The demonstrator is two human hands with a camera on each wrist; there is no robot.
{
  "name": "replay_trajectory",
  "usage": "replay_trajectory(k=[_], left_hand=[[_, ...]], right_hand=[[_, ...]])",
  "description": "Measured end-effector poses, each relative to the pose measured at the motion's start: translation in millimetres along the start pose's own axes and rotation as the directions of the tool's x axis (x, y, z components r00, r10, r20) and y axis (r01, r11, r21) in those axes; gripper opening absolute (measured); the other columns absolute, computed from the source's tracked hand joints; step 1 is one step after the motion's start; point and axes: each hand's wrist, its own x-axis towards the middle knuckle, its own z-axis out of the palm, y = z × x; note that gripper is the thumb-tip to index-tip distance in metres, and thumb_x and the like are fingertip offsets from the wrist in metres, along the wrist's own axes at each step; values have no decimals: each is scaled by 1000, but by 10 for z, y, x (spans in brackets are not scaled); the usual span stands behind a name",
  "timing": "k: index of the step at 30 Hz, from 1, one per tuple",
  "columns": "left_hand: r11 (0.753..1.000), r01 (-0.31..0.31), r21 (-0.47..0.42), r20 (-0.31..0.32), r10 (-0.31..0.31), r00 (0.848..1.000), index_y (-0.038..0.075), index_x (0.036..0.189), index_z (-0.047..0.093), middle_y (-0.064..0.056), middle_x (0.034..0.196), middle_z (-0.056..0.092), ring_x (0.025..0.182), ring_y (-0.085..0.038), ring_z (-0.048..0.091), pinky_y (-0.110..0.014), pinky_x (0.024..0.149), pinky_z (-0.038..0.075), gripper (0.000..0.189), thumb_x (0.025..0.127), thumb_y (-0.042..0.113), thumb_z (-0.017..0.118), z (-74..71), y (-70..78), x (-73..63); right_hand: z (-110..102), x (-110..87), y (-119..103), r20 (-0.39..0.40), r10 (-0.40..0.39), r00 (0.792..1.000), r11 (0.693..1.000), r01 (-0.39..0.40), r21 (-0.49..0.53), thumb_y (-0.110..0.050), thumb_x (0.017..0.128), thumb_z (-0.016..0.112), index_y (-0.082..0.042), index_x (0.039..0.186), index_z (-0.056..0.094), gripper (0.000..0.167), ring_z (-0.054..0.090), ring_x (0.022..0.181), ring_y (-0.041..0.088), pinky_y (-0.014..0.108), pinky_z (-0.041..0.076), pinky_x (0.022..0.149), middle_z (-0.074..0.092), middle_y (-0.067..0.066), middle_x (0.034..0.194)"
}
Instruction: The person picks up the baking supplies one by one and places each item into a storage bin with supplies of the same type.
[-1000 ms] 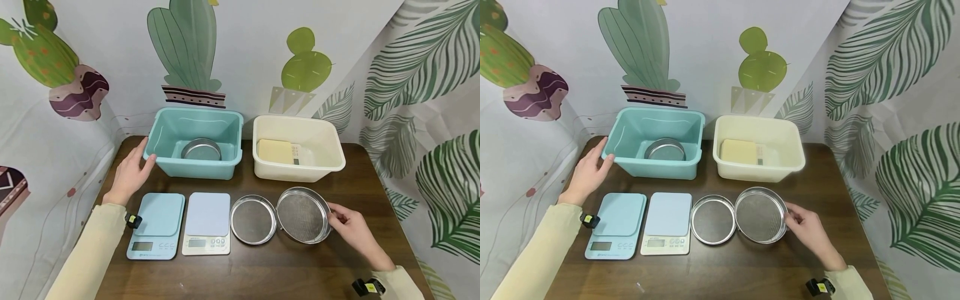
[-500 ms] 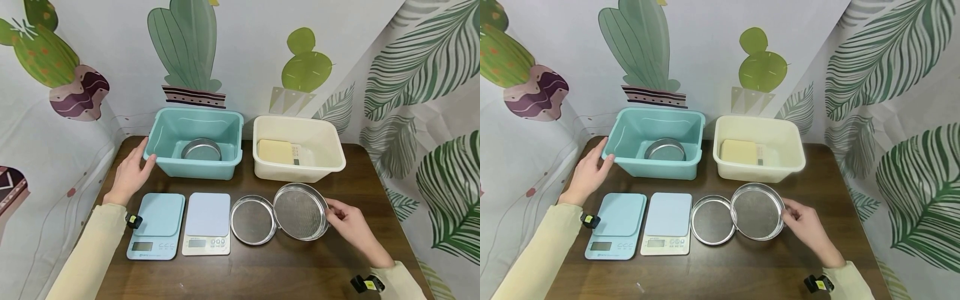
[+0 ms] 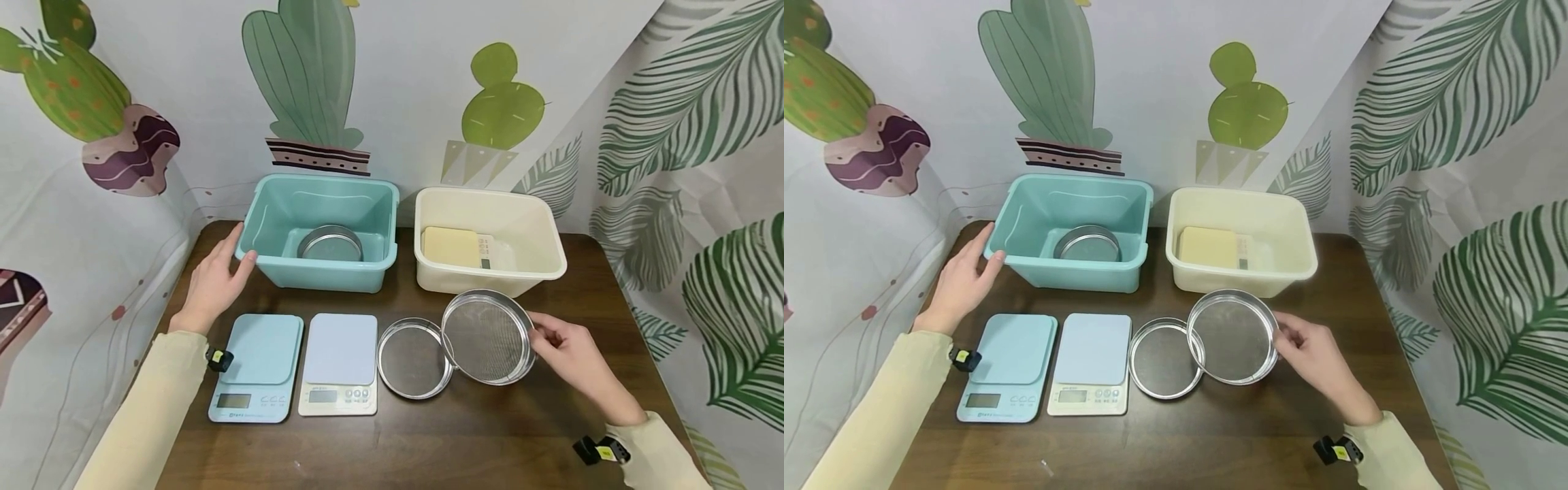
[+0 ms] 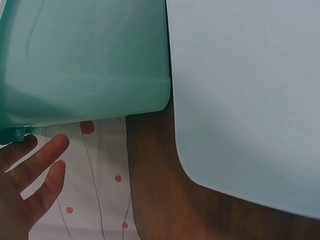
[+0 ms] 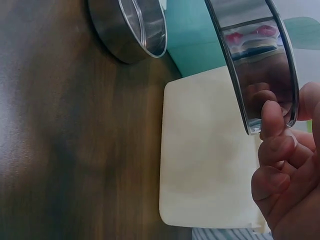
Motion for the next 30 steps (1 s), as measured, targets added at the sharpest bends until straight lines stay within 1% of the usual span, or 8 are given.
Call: replay_trajectory(k=[5,13,21,27,30], left_hand=[[1000,-2,-4,-1,2,1000,25,168,24,-26,157,44,128,-56,52,-76,95,40,68,108,48,47,-15,18,17],[1000,0,-8,-2,0,1000,26,168,24,-25,156,45,126,-55,54,-75,93,42,68,108,48,48,-27,35,31],[1000,9,-8,3,-8,1000,25,168,25,-25,156,46,127,-55,53,-75,93,42,68,108,49,48,-21,28,20],[1000,11,1,7,-11,1000,24,168,26,-26,154,47,123,-56,55,-73,90,43,68,108,49,47,-18,23,7],[1000,15,1,14,-15,1000,25,168,25,-26,156,46,125,-56,54,-74,91,43,68,108,49,47,-15,22,1]], right_hand=[[-11,53,-54,15,-25,1000,1000,25,2,5,90,65,-4,116,76,30,46,56,1,20,37,50,53,-14,65],[-35,133,-126,40,-22,999,1000,23,-14,3,93,65,-5,116,76,27,47,56,2,20,38,50,52,-12,64],[-31,172,-186,31,-27,999,1000,27,-10,3,92,65,-4,117,77,29,47,56,2,19,37,49,57,-11,66],[-36,212,-205,33,-31,999,999,31,-16,1,93,65,-4,117,76,27,44,56,1,20,34,49,53,-13,66],[-53,231,-236,34,-35,999,999,36,-23,0,93,65,-3,116,76,26,44,57,0,20,34,49,52,-13,66]])
